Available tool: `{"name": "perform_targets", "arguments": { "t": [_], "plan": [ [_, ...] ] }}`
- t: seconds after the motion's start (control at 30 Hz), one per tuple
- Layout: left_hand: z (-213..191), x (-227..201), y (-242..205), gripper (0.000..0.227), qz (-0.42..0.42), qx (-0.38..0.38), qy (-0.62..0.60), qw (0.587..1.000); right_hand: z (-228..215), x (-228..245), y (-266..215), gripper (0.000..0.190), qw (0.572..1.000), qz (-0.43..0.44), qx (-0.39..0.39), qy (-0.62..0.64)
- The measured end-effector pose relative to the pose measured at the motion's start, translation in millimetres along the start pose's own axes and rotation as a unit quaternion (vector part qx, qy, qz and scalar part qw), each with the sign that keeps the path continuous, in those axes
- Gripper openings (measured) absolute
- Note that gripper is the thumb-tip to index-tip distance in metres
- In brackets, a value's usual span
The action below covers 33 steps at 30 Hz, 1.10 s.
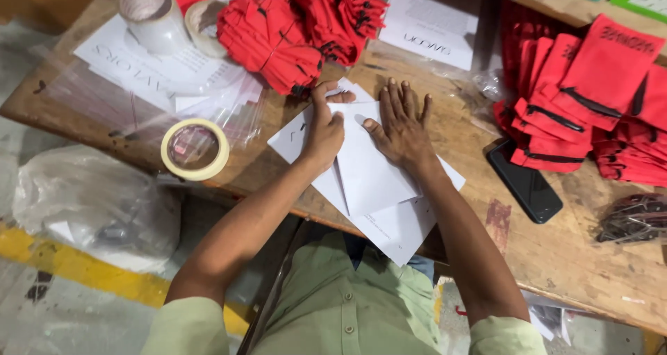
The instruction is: Organize furniture assembly instruction manuals with corresponding red hardware bags on a workbench.
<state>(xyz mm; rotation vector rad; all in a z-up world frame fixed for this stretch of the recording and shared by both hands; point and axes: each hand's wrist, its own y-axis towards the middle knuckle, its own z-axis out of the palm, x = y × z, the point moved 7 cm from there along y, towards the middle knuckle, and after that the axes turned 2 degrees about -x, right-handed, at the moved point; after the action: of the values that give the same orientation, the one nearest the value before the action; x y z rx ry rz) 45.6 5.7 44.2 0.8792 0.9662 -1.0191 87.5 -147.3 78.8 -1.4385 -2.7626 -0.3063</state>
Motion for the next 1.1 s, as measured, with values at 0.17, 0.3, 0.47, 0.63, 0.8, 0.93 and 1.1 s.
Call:
{"name": "perform_targets", "arguments": {
  "t": [0.17,0.3,0.47,0.63,0.8,0.93,1.1],
  "plan": [
    [-5.8,1.0,4.9,0.061,0.062,-0.007,0.052,0.997,-3.7,-1.4,22.5,0.089,0.996,0.005,-0.078,-0.040],
    [-4.3,-8.6,1.8,0.061,0.042,-0.004,0.061,0.997,-5.6,2.0,26.5,0.088,0.994,-0.018,-0.089,-0.060],
    [-4.5,-7.3,0.2,0.061,-0.025,-0.012,0.006,1.000,-14.2,6.7,17.6,0.077,0.991,-0.029,-0.127,-0.028],
    [-7.0,7.5,7.4,0.064,0.016,-0.009,0.018,1.000,-18.8,12.7,4.4,0.047,0.979,-0.116,-0.168,-0.017],
    [-6.1,-11.0,-1.3,0.062,-0.024,-0.010,0.015,1.000,-36.3,26.7,-2.1,0.023,0.968,-0.138,-0.210,0.012],
    [-5.7,-3.9,1.2,0.062,-0.006,-0.004,0.019,1.000,-53.6,42.7,-8.8,0.025,0.947,-0.178,-0.261,-0.062],
    [-5.1,-12.4,-2.2,0.060,-0.039,-0.008,0.014,0.999,-52.4,43.7,-12.5,0.021,0.948,-0.199,-0.246,-0.023]
  ]
}}
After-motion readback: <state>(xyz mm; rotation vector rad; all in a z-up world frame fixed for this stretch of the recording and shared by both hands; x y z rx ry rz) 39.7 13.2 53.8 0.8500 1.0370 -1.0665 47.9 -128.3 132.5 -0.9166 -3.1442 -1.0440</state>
